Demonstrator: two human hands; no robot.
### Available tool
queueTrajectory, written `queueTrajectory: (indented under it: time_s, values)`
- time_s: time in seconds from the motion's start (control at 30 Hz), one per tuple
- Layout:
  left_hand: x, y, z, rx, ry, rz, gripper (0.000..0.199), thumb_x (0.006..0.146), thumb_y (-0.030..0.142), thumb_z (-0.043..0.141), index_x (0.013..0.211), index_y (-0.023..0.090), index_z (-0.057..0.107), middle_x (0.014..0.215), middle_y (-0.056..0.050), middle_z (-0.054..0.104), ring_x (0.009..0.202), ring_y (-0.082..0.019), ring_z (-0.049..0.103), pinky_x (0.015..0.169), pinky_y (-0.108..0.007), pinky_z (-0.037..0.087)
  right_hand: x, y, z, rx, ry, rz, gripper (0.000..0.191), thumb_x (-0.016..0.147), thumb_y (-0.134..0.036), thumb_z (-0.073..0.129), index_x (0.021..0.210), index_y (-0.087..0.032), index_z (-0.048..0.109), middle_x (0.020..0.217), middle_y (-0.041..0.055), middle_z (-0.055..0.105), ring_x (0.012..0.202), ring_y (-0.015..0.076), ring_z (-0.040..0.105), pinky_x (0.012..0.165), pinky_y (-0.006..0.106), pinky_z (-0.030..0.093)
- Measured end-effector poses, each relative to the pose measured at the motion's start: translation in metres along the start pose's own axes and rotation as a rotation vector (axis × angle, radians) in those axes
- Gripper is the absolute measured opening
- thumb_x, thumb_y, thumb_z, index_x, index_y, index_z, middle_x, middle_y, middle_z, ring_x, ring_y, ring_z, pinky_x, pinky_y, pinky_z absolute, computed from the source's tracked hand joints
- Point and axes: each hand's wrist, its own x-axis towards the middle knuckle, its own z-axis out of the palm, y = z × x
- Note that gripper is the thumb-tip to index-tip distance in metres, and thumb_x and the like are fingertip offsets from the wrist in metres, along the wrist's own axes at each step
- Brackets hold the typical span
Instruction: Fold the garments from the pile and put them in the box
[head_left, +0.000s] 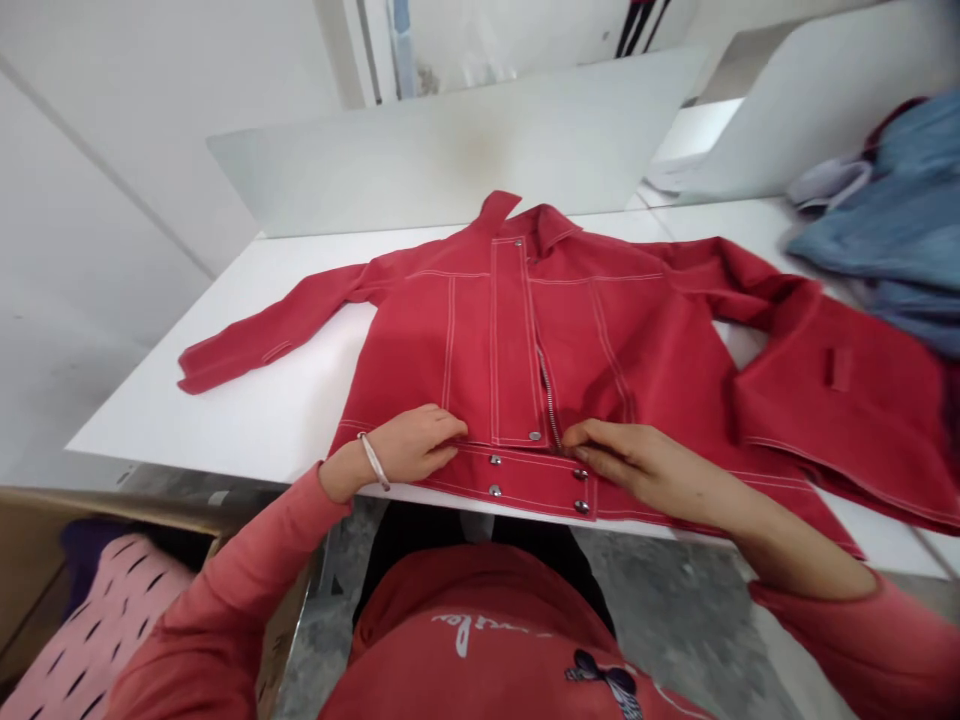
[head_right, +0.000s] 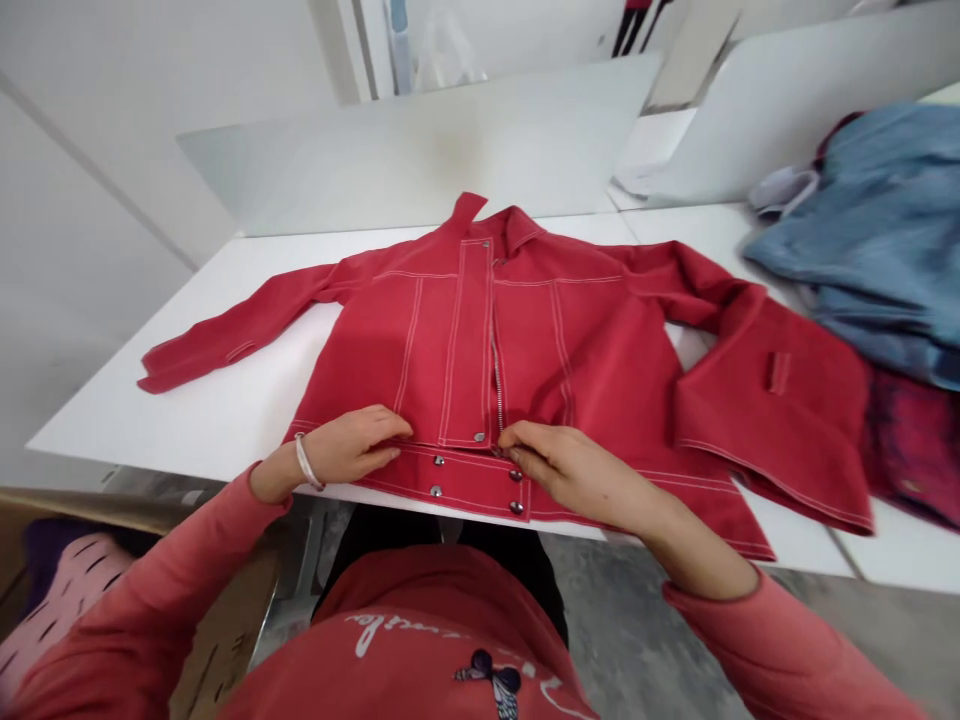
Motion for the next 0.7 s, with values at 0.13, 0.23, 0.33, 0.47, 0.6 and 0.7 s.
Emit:
queueTrajectory:
  time_s: [0.13,0.23,0.33,0.47,0.6,0.7]
  values:
    - [0.022,0.010,-0.006,0.102,-0.029,-0.003,0.019,0.085,0.019,0.039,0.091,0.011,0.055,0.084,-0.007,0.060,0.079,-0.016,0.054,0.073,-0.027,0.043,0.005,0.006,-0.004,-0.113,0.121,0.093,0.018,0.083,-0.028,0.033,0.082,-0.018,0.048,0.075,0.0035,0.057,0.063,0.0127,0.051,0.061,0.025,0.041]
    - [0.050,0.024,-0.004,0.173,-0.058,0.055,0.019,0.085,0.022,0.040,0.088,0.011,0.056,0.084,-0.007,0.059,0.080,-0.017,0.054,0.072,-0.028,0.043,0.008,0.008,-0.003,-0.225,0.119,0.122,0.015,0.081,-0.023,0.032,0.080,-0.017,0.047,0.073,0.0040,0.056,0.060,0.0129,0.049,0.059,0.025,0.038]
    - [0.073,0.032,0.003,0.233,-0.103,0.100,0.020,0.082,0.029,0.047,0.086,0.011,0.056,0.086,-0.008,0.058,0.080,-0.019,0.055,0.071,-0.029,0.044,0.009,0.007,0.000,-0.247,0.084,0.145,0.013,0.080,-0.020,0.033,0.079,-0.016,0.045,0.073,0.0043,0.055,0.060,0.0128,0.049,0.059,0.024,0.037]
    - [0.086,0.033,0.013,0.281,-0.123,0.079,0.024,0.079,0.033,0.050,0.083,0.011,0.056,0.084,-0.010,0.058,0.077,-0.021,0.056,0.066,-0.030,0.045,0.007,0.008,0.002,-0.195,0.089,0.158,0.010,0.078,-0.017,0.036,0.080,-0.016,0.045,0.074,0.0037,0.055,0.061,0.0121,0.048,0.060,0.023,0.037]
    - [0.085,0.033,0.017,0.325,-0.092,0.090,0.017,0.081,0.020,0.043,0.082,0.009,0.056,0.081,-0.011,0.058,0.075,-0.021,0.057,0.064,-0.031,0.045,0.006,0.011,0.003,-0.157,0.106,0.153,0.007,0.076,-0.016,0.038,0.078,-0.016,0.045,0.070,0.0019,0.053,0.058,0.0111,0.045,0.058,0.022,0.036]
    - [0.084,0.036,0.012,0.291,-0.036,0.086,0.017,0.081,0.016,0.040,0.079,0.009,0.055,0.080,-0.011,0.058,0.075,-0.019,0.056,0.066,-0.030,0.045,0.006,0.014,0.004,-0.111,0.111,0.137,0.006,0.075,-0.015,0.039,0.076,-0.017,0.045,0.067,0.0004,0.052,0.057,0.0106,0.044,0.057,0.022,0.035]
